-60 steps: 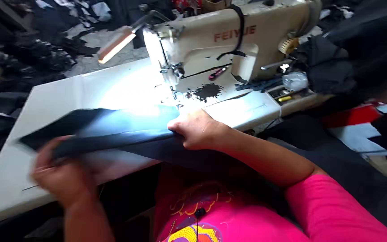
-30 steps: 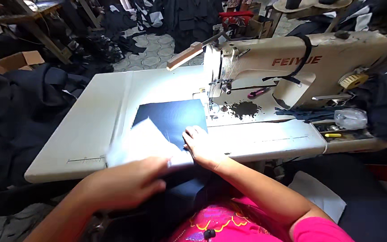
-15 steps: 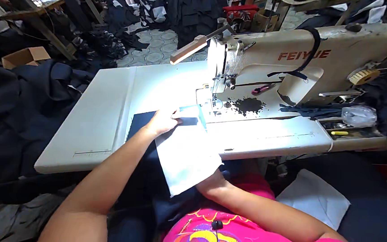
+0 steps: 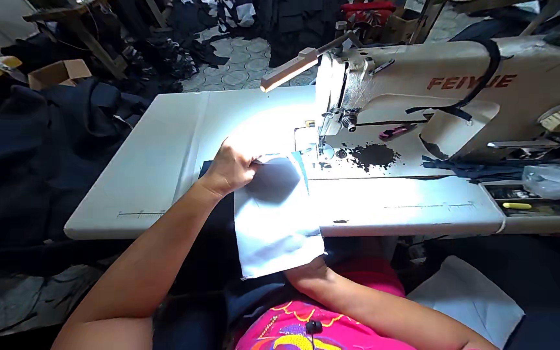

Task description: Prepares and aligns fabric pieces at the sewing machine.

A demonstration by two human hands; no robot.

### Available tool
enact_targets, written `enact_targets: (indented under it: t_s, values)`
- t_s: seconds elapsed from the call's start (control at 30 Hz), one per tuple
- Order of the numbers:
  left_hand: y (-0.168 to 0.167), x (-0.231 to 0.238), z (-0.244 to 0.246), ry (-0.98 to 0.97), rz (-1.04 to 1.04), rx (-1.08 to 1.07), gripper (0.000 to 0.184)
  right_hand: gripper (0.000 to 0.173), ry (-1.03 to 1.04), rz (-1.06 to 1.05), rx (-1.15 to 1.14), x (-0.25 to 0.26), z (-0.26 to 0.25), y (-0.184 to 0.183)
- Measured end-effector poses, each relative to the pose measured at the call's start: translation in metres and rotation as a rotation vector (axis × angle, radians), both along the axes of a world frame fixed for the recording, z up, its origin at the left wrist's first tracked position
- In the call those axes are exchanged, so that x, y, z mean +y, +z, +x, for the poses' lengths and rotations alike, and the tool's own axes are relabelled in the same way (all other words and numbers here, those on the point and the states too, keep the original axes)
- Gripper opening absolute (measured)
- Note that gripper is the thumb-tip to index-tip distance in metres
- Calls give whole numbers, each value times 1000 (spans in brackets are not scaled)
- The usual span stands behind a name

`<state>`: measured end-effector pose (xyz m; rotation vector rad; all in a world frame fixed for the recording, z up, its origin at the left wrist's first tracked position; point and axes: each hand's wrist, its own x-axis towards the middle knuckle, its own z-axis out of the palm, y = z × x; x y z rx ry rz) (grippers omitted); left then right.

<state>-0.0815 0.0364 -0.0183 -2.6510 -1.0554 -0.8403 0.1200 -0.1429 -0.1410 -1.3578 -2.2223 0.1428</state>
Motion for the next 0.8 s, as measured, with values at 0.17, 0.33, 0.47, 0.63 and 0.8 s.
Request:
enact_targets:
  t_s: [0.17, 0.33, 0.47, 0.63, 0.8]
  values:
    - [-26, 5, -2, 77, 131, 25, 31, 20, -8, 74, 17, 2, 0, -8]
    - [-39, -23, 3, 128, 135, -33, 29, 26, 131, -156, 19, 3, 9, -8]
    - [-43, -40, 9, 116, 97, 16, 23, 26, 366, -292, 79, 1, 32, 17]
    - [-43, -39, 8, 25, -204, 105, 24, 27, 431, -344, 147, 1, 37, 18]
    - [-52, -36, 16, 162, -342, 54, 55, 16, 305, 43, 148, 7, 31, 22]
